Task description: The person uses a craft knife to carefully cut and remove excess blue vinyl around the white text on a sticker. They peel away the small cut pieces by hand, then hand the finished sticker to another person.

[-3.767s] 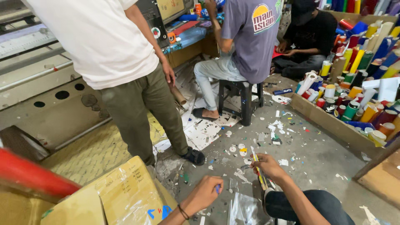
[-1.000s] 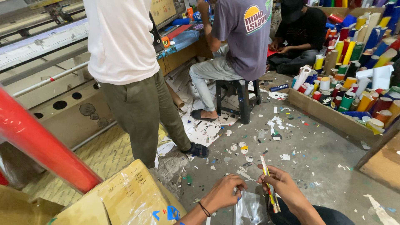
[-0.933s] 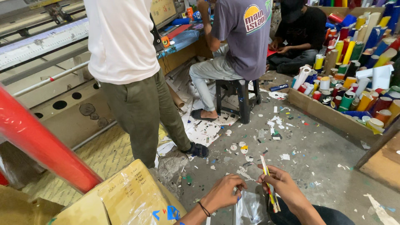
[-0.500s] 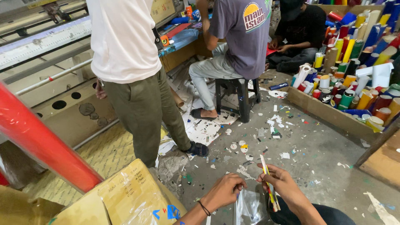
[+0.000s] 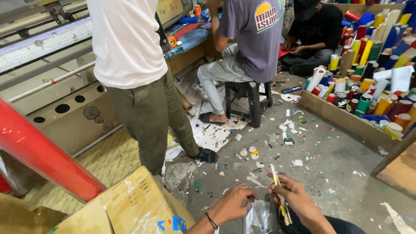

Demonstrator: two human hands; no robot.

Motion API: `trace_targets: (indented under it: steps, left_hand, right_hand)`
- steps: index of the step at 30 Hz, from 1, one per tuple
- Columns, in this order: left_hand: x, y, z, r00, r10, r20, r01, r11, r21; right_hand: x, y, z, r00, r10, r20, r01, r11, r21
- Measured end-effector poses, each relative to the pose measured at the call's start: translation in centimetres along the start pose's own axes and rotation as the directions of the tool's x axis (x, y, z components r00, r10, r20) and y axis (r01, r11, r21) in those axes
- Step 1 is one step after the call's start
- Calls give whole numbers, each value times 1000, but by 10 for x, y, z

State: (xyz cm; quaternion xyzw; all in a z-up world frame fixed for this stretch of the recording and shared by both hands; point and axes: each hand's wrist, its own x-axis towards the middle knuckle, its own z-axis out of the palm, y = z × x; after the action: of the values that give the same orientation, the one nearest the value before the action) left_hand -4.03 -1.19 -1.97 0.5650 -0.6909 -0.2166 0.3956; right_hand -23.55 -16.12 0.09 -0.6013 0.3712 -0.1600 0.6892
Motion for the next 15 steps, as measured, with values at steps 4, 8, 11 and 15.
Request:
trace_targets:
  steps: [4, 8, 11, 15]
  left_hand:
    - [1, 6, -4, 998, -63, 24, 63, 998, -8]
    - [5, 12, -13, 995, -93, 37, 91, 995, 29]
    - [8, 10, -14, 990, -132, 45, 132, 991, 8]
    - [9, -1, -12, 999, -36, -5, 36, 997, 70]
  right_hand:
    - [11, 12, -3, 999, 31, -9, -31, 999, -7]
    - [23, 24, -2, 1000, -9, 24, 9, 1000, 10]
    - [31, 32, 1, 999, -40, 28, 41, 998, -43]
    - [39, 33, 11, 997, -59, 42, 59, 998, 2]
